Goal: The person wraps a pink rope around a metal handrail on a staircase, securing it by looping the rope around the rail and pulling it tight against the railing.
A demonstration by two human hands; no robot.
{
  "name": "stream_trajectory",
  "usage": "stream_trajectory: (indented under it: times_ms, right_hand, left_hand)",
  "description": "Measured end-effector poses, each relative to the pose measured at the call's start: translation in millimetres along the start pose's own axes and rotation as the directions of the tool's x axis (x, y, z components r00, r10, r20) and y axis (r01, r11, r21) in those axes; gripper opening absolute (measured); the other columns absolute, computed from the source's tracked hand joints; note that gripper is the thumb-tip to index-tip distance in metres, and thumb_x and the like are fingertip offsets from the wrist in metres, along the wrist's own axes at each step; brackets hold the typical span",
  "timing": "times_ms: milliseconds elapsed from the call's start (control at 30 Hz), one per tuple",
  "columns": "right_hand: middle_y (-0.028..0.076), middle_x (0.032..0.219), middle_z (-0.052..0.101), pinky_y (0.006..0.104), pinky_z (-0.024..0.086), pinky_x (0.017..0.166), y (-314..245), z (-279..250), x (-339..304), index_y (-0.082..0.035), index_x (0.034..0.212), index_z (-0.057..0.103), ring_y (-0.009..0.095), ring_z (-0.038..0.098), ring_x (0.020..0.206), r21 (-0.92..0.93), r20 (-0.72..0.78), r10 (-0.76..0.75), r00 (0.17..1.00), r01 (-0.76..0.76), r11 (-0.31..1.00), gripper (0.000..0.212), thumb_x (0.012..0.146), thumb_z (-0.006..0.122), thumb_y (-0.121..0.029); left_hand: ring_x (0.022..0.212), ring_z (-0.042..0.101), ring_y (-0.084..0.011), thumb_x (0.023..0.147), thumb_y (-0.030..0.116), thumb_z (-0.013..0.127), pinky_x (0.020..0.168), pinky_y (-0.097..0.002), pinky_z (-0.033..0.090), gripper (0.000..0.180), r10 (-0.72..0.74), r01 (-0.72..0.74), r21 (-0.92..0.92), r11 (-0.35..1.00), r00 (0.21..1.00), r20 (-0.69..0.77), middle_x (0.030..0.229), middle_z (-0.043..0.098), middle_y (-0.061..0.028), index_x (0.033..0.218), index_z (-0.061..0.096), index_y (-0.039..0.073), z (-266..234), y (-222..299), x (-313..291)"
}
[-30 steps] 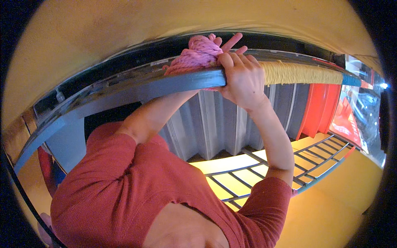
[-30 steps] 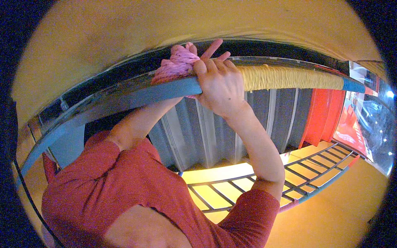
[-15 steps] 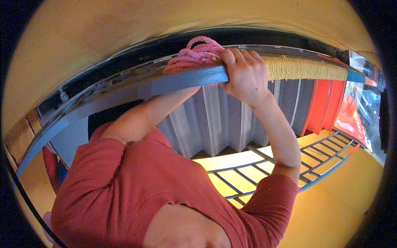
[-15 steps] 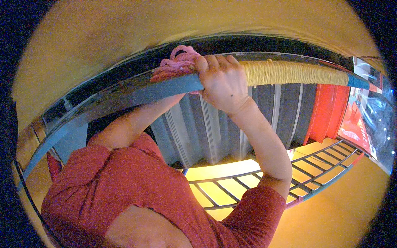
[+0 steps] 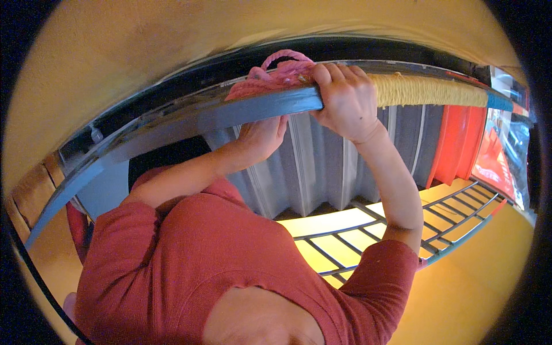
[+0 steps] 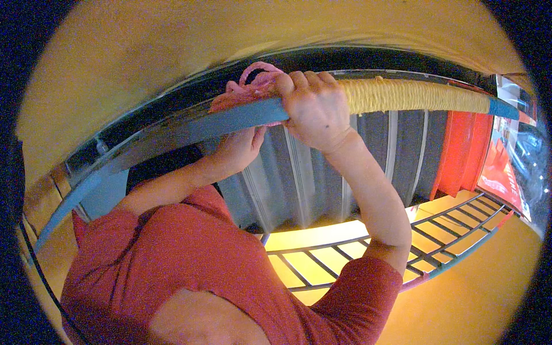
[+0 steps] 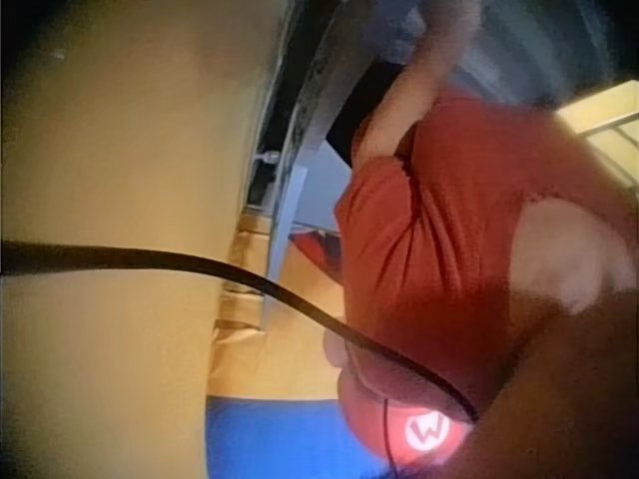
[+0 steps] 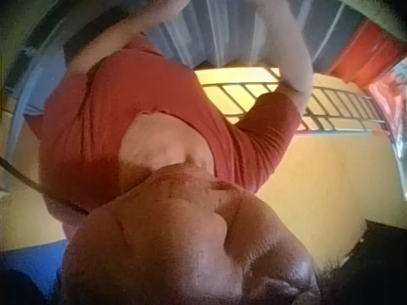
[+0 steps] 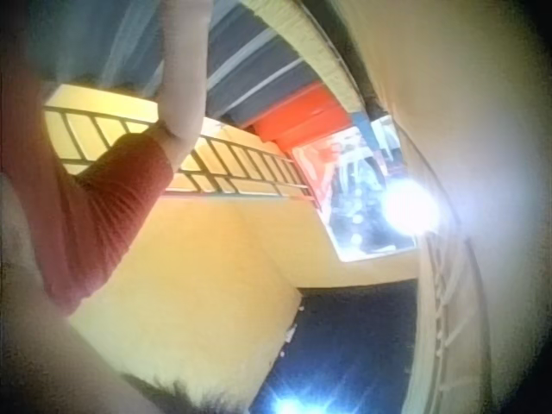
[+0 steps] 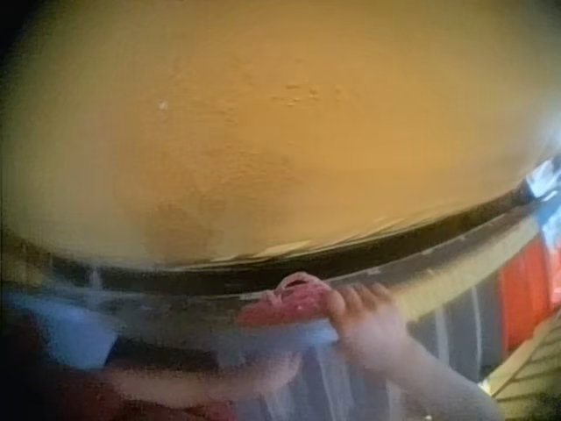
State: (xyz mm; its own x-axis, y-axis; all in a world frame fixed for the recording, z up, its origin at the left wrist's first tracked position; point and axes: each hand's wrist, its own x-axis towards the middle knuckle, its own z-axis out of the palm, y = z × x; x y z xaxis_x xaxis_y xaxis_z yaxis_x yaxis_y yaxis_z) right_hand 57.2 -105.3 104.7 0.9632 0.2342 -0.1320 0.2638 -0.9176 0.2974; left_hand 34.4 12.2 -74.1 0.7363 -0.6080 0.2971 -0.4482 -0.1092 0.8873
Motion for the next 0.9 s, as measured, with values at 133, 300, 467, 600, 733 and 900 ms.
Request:
stream_trajectory:
  times_ms: [133, 300, 467, 600, 733, 900]
  right_hand:
    - [0.008, 0.079, 0.059, 0.0358, 0.047, 0.066, -1, 0, 2, -0.007, 0.086, 0.052, 0.026, 0.061, 0.073, -0.007, -0.003, 0.011, 1.0, -0.011, 1.0, 0.037, 0.06, 0.073, -0.022]
    - [0.008, 0.077, 0.059, 0.0366, 0.047, 0.064, 0, -4, 3, -0.008, 0.083, 0.051, 0.027, 0.06, 0.072, -0.026, 0.009, 0.01, 1.0, -0.01, 1.0, 0.03, 0.062, 0.069, -0.02]
    - [0.008, 0.081, 0.059, 0.0368, 0.047, 0.067, -3, -9, 5, -0.008, 0.085, 0.051, 0.026, 0.06, 0.076, -0.036, 0.06, 0.039, 0.997, -0.036, 0.999, 0.037, 0.058, 0.072, -0.02]
    - [0.008, 0.089, 0.06, 0.0357, 0.048, 0.069, -6, -13, 11, -0.005, 0.091, 0.051, 0.025, 0.061, 0.08, -0.056, 0.159, 0.067, 0.985, -0.059, 0.997, 0.046, 0.055, 0.075, -0.02]
    - [0.008, 0.088, 0.06, 0.036, 0.047, 0.069, -4, -12, 10, -0.006, 0.093, 0.051, 0.025, 0.061, 0.078, -0.036, 0.058, 0.013, 0.998, -0.011, 0.999, 0.048, 0.054, 0.075, -0.02]
    - [0.007, 0.081, 0.06, 0.0358, 0.046, 0.067, -3, -12, 13, -0.008, 0.086, 0.052, 0.025, 0.061, 0.075, -0.031, 0.068, 0.044, 0.997, -0.042, 0.999, 0.042, 0.056, 0.077, -0.022]
  left_hand:
    - [0.119, 0.042, -0.0389, 0.089, 0.022, 0.054, 0.1, -0.0502, 0.031, 0.042, 0.048, -0.046, 0.066, 0.997, 0.998, -0.041, 0.126, 0.046, -0.0239, 0.122, 0.047, -0.002, -9, -11, 14]
    - [0.097, 0.056, -0.022, 0.087, 0.02, 0.055, 0.082, -0.0348, 0.047, 0.023, -0.044, -0.07, -0.324, 0.943, 0.942, -0.332, 0.1, 0.057, -0.0123, 0.103, 0.053, 0.003, -8, -9, 57]
    - [0.07, 0.059, -0.0126, 0.082, 0.006, 0.054, 0.059, -0.0201, 0.051, 0.003, -0.239, -0.108, -0.744, 0.66, 0.908, -0.345, 0.077, 0.055, -0.0047, 0.085, 0.053, 0.006, -15, -2, 78]
    - [0.069, 0.059, -0.0131, 0.08, 0.007, 0.056, 0.059, -0.0215, 0.051, 0.005, -0.201, -0.151, -0.8, 0.581, 0.926, -0.32, 0.077, 0.056, -0.0048, 0.083, 0.053, 0.006, -21, -7, 86]
    - [0.067, 0.059, -0.0136, 0.078, 0.008, 0.058, 0.059, -0.0229, 0.051, 0.007, -0.101, -0.185, -0.788, 0.587, 0.949, -0.298, 0.077, 0.056, -0.005, 0.081, 0.053, 0.005, -23, -12, 90]
    - [0.062, 0.058, -0.0149, 0.072, 0.014, 0.065, 0.058, -0.0267, 0.051, 0.016, -0.036, -0.194, -0.674, 0.713, 0.95, -0.311, 0.074, 0.056, -0.0055, 0.08, 0.054, 0.006, -17, -24, 94]
